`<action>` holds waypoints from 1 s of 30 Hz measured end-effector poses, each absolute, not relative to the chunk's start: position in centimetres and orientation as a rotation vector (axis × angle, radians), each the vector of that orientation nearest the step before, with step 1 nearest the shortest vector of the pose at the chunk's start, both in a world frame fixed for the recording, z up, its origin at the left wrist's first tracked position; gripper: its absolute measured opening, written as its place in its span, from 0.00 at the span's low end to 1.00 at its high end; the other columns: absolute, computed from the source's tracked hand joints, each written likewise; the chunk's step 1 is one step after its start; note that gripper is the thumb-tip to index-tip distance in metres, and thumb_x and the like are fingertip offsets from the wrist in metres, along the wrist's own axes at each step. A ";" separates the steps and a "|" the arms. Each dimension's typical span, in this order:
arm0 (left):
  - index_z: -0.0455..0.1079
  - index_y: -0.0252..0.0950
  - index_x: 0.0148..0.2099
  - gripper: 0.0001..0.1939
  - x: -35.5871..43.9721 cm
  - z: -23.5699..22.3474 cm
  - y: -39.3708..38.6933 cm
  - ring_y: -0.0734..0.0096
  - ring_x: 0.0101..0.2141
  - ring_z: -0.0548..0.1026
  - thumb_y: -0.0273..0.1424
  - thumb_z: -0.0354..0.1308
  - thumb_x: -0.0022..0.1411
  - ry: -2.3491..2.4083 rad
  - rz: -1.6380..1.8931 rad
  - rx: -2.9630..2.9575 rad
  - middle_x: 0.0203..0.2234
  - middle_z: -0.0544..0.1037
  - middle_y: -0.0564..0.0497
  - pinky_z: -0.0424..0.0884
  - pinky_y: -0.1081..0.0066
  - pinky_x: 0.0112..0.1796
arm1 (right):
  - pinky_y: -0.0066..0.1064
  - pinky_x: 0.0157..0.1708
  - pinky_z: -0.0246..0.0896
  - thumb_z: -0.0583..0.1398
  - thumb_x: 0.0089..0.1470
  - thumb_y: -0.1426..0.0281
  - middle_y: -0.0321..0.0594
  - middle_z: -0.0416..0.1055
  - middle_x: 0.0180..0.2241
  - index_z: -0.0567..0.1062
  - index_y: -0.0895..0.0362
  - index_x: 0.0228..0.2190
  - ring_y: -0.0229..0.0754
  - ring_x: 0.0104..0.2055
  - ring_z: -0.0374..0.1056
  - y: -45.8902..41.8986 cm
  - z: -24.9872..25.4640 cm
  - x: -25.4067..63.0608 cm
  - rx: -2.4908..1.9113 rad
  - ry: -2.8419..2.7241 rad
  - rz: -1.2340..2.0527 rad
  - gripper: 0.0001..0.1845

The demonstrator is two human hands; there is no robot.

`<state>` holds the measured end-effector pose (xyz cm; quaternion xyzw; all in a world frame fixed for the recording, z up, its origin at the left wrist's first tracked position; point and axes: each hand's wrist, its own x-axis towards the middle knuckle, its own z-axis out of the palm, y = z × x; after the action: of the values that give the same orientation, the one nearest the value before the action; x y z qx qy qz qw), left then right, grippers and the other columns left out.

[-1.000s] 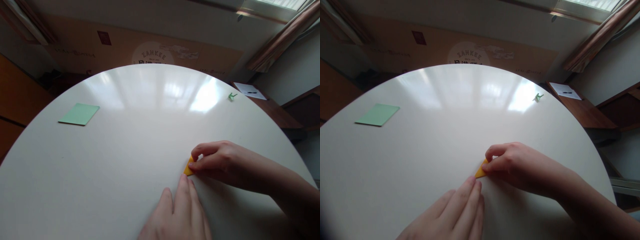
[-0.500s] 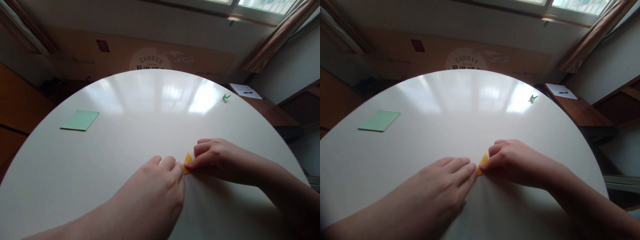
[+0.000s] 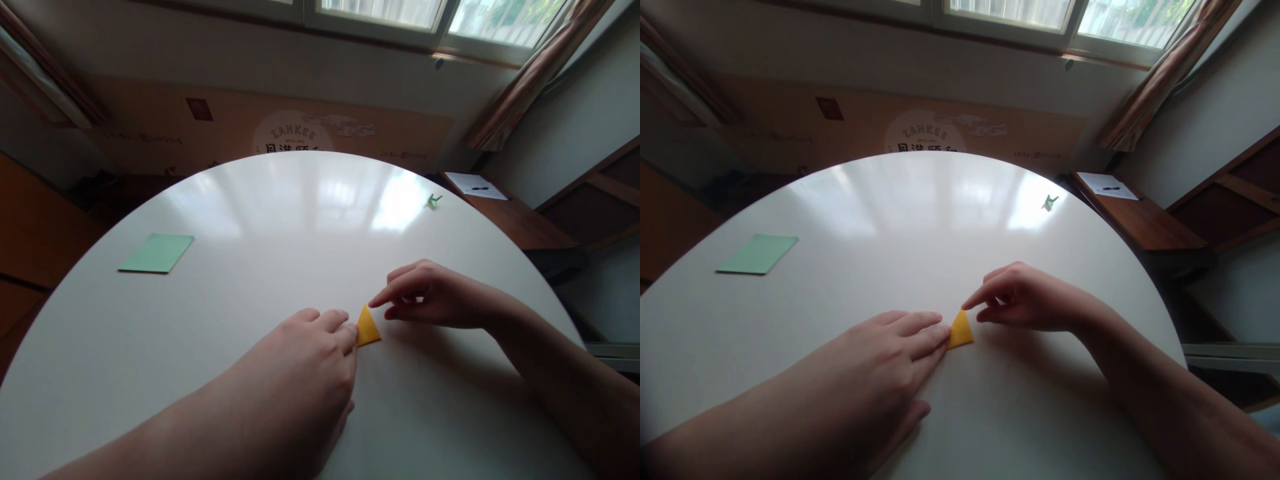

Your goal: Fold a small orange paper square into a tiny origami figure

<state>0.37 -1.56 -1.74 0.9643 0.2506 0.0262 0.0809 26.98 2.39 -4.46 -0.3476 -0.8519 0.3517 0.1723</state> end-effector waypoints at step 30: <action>0.72 0.33 0.58 0.27 1.6 -3.2 -3.4 0.45 0.51 0.71 0.46 0.56 0.66 0.956 -0.042 2.825 0.50 0.77 0.38 0.65 0.46 0.55 | 0.26 0.32 0.57 0.65 0.58 0.70 0.34 0.76 0.32 0.82 0.53 0.34 0.35 0.32 0.69 1.0 -3.9 25.1 -1.106 -2.551 0.655 0.03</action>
<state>1.60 -3.39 -3.20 0.9442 0.3194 -0.0141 0.0795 25.15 1.03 -3.87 -0.3833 -0.8840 0.2270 0.1418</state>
